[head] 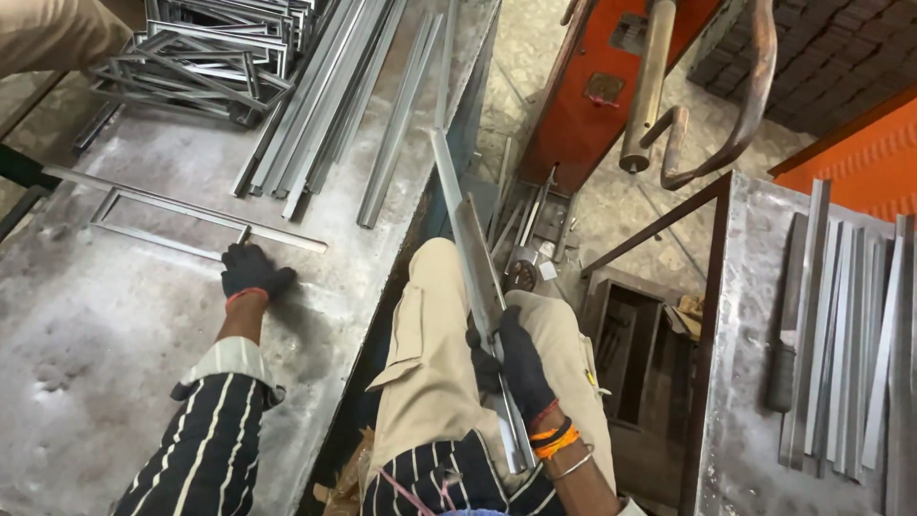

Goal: Using a spot welding machine to join metal strips into rectangular frames.

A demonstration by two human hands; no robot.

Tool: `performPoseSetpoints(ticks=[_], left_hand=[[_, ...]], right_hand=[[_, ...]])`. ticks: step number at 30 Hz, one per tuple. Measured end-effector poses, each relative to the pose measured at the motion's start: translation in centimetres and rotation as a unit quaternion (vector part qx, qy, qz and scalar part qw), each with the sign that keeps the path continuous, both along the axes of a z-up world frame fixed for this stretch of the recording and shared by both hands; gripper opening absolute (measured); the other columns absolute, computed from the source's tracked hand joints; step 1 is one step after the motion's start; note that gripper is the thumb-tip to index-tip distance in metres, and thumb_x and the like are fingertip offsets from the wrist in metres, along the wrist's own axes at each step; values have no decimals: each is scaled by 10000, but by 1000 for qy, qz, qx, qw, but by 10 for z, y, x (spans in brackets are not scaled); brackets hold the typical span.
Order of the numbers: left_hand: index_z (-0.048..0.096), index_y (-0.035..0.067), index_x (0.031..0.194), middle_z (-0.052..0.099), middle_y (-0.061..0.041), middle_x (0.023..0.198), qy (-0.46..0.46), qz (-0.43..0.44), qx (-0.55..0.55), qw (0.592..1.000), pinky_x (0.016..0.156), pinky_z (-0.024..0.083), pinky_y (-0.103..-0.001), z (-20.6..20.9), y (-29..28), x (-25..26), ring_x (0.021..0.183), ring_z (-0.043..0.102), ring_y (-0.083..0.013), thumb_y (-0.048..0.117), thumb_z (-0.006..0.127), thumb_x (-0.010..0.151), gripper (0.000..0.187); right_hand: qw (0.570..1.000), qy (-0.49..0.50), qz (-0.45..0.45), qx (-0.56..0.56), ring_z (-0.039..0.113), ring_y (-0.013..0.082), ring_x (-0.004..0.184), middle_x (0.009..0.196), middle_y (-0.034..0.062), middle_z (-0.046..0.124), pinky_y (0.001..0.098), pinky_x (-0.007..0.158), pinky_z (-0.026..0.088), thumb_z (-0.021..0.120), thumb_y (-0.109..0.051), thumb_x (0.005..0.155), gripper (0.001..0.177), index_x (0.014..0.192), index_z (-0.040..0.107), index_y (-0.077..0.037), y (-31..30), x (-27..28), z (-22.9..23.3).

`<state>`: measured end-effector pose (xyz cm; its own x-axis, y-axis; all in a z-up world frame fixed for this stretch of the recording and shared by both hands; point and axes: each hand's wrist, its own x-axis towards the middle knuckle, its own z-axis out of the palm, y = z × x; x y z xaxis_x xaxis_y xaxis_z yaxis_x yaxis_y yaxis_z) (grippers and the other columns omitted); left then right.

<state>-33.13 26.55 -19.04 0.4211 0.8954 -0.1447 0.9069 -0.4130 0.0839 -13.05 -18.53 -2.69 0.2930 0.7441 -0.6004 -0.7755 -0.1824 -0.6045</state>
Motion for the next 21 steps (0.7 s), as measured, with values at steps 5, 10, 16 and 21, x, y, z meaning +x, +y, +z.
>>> performPoseSetpoints(ticks=[5, 10, 16, 21], left_hand=[[572, 90, 1424, 667, -227, 1319, -52, 30, -42, 997, 1005, 527, -516, 46, -36, 10, 1217, 639, -411, 446, 705, 863, 677], [614, 162, 1408, 711, -134, 1193, -243, -20, 23, 970, 928, 537, -527, 15, -40, 1, 1097, 678, -399, 281, 667, 872, 551], [663, 173, 1087, 704, -86, 1199, -110, -190, 307, 926, 857, 490, -484, 21, -38, 10, 1026, 666, -315, 194, 701, 809, 281], [673, 207, 1005, 722, -70, 987, 53, -291, 165, 941, 977, 488, -496, 36, 0, 13, 1015, 688, -287, 303, 706, 901, 145]], right_hand=[[999, -30, -17, 12, 292, 123, 367, 502, -14, 373, 282, 362, 234, 284, -752, 974, 742, 910, 602, -85, 2, 1, 17], [999, 3, -31, -15, 291, 117, 373, 511, -16, 380, 270, 373, 238, 289, -744, 990, 746, 930, 618, -78, 0, 5, 2], [1000, 6, -30, -1, 305, 135, 345, 480, -9, 377, 283, 353, 258, 294, -755, 970, 773, 898, 630, -62, 0, -1, 3], [998, -22, -45, -46, 326, 132, 352, 492, 4, 412, 286, 362, 270, 320, -729, 983, 763, 898, 642, -42, 4, -5, 14]])
